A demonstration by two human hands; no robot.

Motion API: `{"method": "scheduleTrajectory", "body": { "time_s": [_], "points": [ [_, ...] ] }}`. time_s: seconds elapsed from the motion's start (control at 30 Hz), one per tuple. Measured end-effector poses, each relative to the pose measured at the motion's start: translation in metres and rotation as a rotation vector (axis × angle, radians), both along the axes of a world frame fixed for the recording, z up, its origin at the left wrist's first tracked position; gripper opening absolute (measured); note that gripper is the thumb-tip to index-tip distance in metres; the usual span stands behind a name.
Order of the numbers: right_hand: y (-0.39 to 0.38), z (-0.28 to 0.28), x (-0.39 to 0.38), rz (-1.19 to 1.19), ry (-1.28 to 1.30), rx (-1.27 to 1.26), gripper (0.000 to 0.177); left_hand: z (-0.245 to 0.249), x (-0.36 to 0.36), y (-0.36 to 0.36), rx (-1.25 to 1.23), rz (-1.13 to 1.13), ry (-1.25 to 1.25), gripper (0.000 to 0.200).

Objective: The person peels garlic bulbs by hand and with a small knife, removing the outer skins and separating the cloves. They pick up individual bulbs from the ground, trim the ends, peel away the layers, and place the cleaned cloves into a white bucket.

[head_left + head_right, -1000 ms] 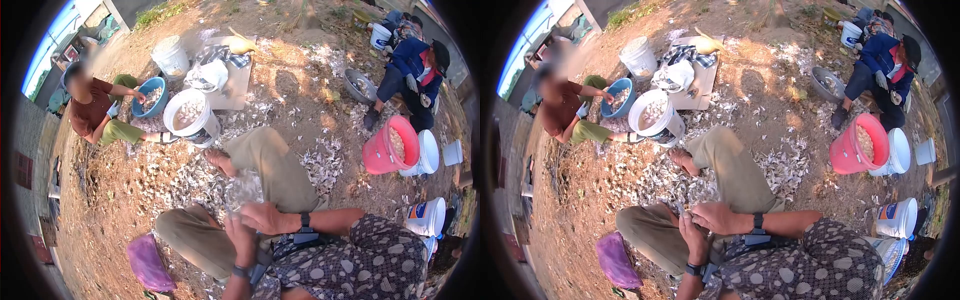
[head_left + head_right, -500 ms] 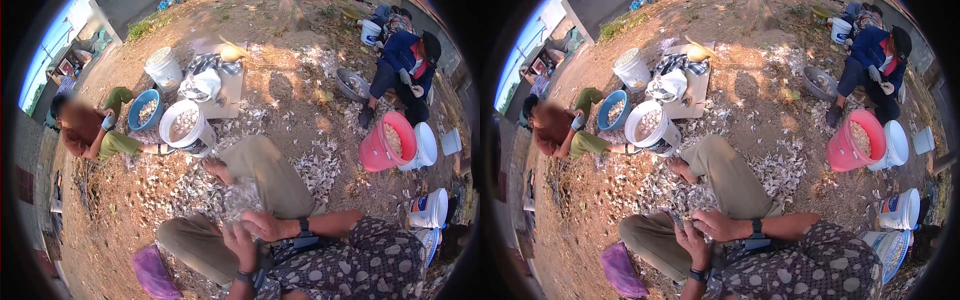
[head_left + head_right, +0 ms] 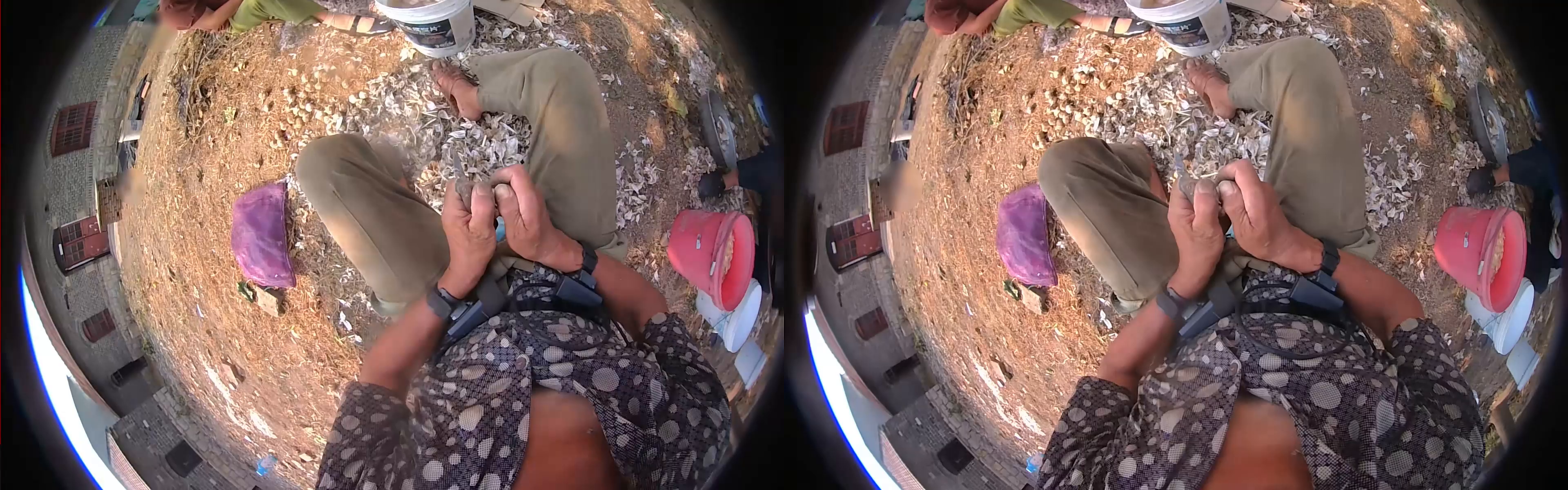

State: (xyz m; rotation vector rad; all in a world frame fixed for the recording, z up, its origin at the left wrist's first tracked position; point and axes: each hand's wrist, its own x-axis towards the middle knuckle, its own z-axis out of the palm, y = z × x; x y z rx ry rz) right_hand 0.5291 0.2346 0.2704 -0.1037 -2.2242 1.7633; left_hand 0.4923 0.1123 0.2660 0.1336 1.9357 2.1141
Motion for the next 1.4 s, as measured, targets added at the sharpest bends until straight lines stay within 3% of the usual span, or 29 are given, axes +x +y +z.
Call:
{"method": "scheduleTrajectory", "body": {
  "time_s": [0.13, 0.23, 0.27, 0.37, 0.47, 0.57, 0.77, 0.97, 1.0, 1.1, 1.27, 1.37, 1.4],
  "points": [
    [-0.005, -0.005, -0.006, -0.074, -0.072, -0.122, 0.022, 0.000, -0.001, 0.000, 0.036, 0.016, -0.003, 0.029],
    [-0.002, -0.003, -0.011, 0.022, -0.184, -0.471, 0.024, 0.000, -0.005, -0.007, 0.301, -0.015, -0.304, 0.032],
    [0.008, -0.001, -0.007, 0.131, -0.380, -0.799, 0.026, 0.001, -0.007, -0.004, 0.290, 0.030, -0.315, 0.034],
    [0.007, -0.015, -0.012, 0.037, -0.327, -0.614, 0.031, 0.002, -0.009, -0.003, 0.294, 0.041, -0.397, 0.034],
    [0.006, -0.006, -0.015, -0.171, -0.061, -0.088, 0.033, -0.001, -0.009, -0.003, 0.306, 0.033, -0.412, 0.035],
    [0.012, 0.002, -0.004, -0.024, -0.087, 0.040, 0.031, -0.005, -0.014, -0.011, 0.268, 0.040, -0.405, 0.028],
    [0.008, 0.004, -0.004, 0.115, -0.145, 0.042, 0.029, -0.008, -0.014, -0.019, 0.227, -0.025, -0.365, 0.028],
    [0.021, -0.001, -0.004, 0.291, -0.378, -0.560, 0.039, 0.021, -0.019, -0.024, 0.226, -0.113, -0.488, 0.045],
    [0.019, -0.004, -0.005, 0.271, -0.355, -0.596, 0.040, 0.020, -0.020, -0.025, 0.274, -0.130, -0.507, 0.048],
    [0.021, -0.003, -0.006, 0.266, -0.422, -1.028, 0.039, 0.010, -0.021, -0.028, 0.418, -0.059, -0.637, 0.047],
    [0.026, -0.019, -0.004, 0.149, -0.385, -1.151, 0.048, 0.012, -0.027, -0.041, 0.518, 0.097, -0.699, 0.042],
    [0.036, -0.024, -0.006, 0.074, -0.390, -1.214, 0.041, 0.037, -0.030, -0.033, 0.398, 0.207, -0.690, 0.046],
    [0.037, -0.027, -0.004, 0.038, -0.393, -1.235, 0.038, 0.029, -0.030, -0.039, 0.491, 0.139, -0.662, 0.041]
  ]
}}
